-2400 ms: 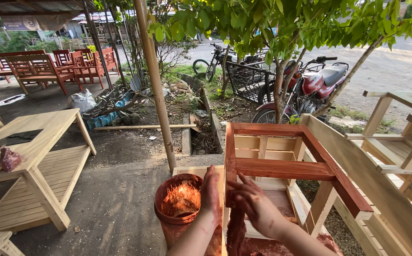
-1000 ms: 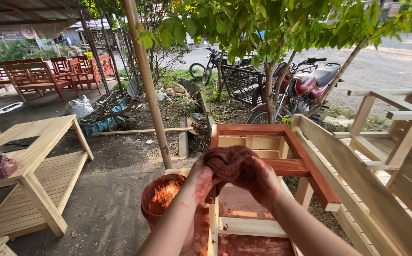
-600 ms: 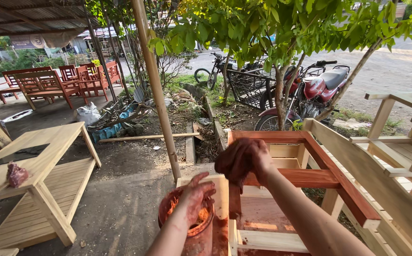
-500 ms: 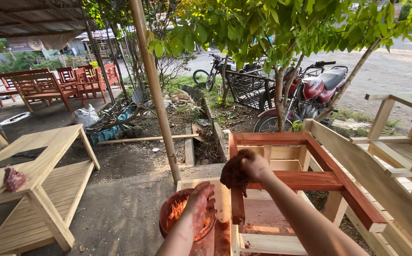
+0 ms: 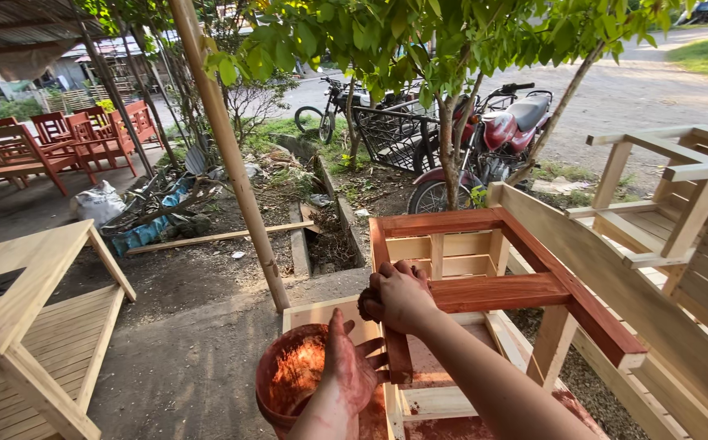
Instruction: The person applies a reddish-brown stain to an unfinished wooden chair frame using a cloth, wiping the rails, legs and edges by hand. They dip the cloth into a bucket of stain, reposition the frame, and continue coating the remaining bare wood surfaces.
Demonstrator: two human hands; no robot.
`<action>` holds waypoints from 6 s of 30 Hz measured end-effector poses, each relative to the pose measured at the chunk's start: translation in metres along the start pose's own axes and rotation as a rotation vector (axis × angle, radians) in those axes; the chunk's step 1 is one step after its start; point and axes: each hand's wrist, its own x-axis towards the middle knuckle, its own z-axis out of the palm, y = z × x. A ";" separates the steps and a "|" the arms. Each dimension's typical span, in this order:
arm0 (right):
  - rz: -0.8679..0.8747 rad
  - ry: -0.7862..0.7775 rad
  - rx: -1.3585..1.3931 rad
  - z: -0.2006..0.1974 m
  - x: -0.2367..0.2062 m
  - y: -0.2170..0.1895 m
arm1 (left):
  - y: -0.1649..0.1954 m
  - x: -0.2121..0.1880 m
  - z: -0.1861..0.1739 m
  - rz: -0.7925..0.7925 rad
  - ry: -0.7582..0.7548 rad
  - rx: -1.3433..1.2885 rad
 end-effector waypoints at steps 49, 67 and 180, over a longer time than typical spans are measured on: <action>0.549 -0.050 2.032 0.038 -0.129 0.075 | -0.113 0.008 0.059 0.363 -0.042 0.510; 0.411 0.374 1.935 -0.045 -0.061 0.173 | 0.059 0.075 0.010 0.661 0.060 0.347; -0.159 -0.467 -0.799 -0.039 0.061 0.227 | 0.058 0.243 -0.004 0.415 0.044 0.501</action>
